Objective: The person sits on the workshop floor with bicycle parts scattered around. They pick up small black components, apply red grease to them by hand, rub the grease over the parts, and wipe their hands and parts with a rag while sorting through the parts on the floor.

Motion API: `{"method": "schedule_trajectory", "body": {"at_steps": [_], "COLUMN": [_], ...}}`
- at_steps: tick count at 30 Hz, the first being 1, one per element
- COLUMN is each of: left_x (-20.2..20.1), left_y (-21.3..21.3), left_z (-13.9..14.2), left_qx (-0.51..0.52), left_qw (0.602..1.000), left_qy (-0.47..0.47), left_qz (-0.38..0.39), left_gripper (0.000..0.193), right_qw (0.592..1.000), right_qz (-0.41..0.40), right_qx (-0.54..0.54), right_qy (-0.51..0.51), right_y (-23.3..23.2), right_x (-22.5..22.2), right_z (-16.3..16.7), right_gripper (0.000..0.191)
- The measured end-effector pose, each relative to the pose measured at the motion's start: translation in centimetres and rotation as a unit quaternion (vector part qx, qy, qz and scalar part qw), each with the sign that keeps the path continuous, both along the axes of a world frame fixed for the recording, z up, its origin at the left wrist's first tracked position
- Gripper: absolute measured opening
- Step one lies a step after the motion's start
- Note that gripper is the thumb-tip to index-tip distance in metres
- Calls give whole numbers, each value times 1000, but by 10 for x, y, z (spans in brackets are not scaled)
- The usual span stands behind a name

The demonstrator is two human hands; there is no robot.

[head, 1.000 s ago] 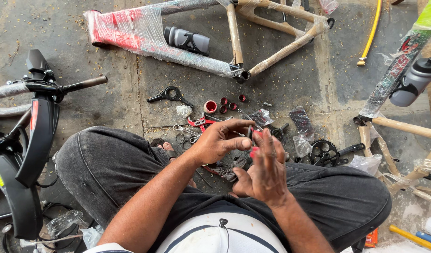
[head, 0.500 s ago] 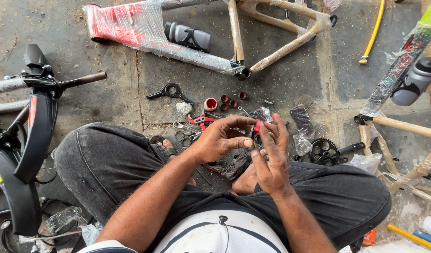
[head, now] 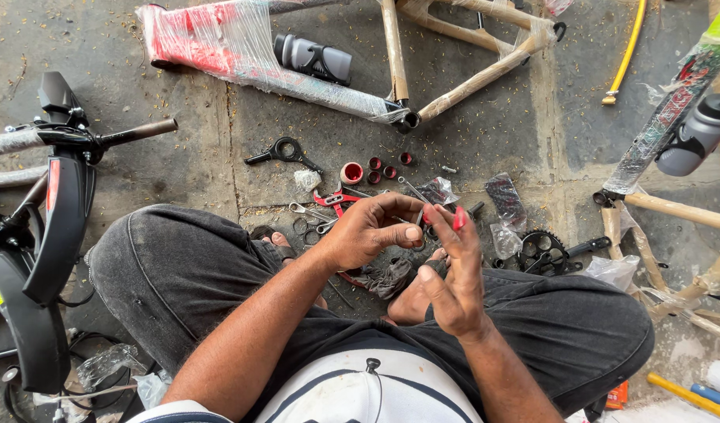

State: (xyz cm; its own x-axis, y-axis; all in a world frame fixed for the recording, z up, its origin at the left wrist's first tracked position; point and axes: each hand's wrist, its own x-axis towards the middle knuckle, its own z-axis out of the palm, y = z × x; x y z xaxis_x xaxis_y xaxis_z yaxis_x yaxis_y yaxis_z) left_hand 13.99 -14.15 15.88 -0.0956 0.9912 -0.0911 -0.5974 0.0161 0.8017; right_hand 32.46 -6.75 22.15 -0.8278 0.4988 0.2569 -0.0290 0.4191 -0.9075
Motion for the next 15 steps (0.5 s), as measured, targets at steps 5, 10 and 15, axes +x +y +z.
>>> {"method": "schedule_trajectory", "body": {"at_steps": [5, 10, 15], "left_x": [-3, -2, -4], "left_y": [0, 0, -2], "left_z": [3, 7, 10], "left_qx": [13, 23, 7], "left_qw": [1000, 1000, 1000], "left_qy": [-28, 1, 26], "left_qz": [-3, -7, 2], "left_gripper": [59, 65, 65], "right_qw": [948, 983, 929], "right_qz": [-23, -34, -36], "right_qx": [313, 179, 361], "right_qy": [-55, -28, -66], "right_y": [2, 1, 3], "right_x": [0, 4, 0], "right_z": [1, 3, -2], "right_gripper": [82, 76, 76]}}
